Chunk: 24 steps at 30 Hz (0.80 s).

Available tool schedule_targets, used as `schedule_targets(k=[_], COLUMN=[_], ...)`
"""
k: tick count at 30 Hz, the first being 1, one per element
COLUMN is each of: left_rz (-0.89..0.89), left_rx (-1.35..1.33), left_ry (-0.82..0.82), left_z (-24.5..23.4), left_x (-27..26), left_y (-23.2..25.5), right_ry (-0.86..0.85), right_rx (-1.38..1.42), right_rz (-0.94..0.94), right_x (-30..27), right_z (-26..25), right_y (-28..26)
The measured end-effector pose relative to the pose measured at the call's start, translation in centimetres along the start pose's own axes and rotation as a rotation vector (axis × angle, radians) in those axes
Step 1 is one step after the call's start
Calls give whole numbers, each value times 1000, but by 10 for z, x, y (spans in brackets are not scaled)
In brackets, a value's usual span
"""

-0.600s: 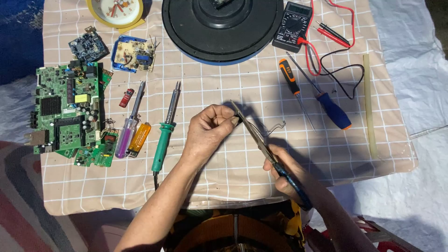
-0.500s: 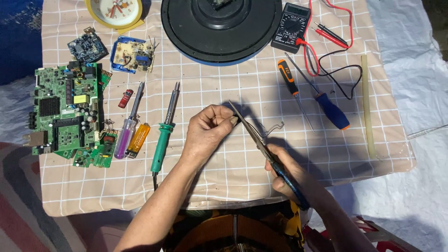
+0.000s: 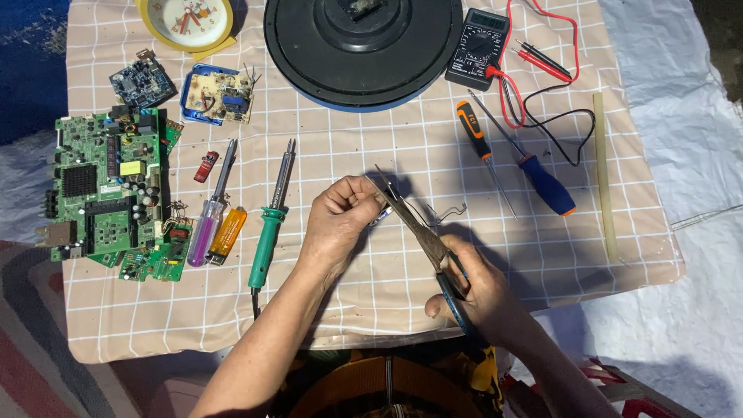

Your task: The person cuts a wire with scissors, twists the ends together, and uses a lighter to heat the connection. They then handle a black circular plastic object, placing it on the table and adjusting its position.

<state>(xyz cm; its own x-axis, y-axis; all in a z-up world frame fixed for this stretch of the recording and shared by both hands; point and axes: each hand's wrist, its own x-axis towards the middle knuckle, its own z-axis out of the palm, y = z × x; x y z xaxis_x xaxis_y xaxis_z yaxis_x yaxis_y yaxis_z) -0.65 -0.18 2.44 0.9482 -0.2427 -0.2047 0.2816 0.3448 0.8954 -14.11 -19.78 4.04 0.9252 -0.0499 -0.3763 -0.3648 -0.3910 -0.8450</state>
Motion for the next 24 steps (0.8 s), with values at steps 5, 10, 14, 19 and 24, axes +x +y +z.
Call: schedule_targets(k=[5, 10, 14, 19, 24], left_rz=[16, 25, 27, 28, 40], left_rx=[12, 70, 77, 114, 102], left_ry=[-16, 86, 74, 49, 42], left_z=[0, 11, 2, 1, -7], left_x=[0, 1, 8, 10, 14], left_y=[0, 4, -13, -10, -22], right_ry=[-23, 131, 165, 210, 179], right_rx=[97, 87, 95, 113, 123], right_rz=[-27, -224, -319, -328, -243], right_x=[-1, 7, 13, 15, 12], right_z=[0, 8, 10, 10, 3], right_y=[-3, 44, 46, 50, 34])
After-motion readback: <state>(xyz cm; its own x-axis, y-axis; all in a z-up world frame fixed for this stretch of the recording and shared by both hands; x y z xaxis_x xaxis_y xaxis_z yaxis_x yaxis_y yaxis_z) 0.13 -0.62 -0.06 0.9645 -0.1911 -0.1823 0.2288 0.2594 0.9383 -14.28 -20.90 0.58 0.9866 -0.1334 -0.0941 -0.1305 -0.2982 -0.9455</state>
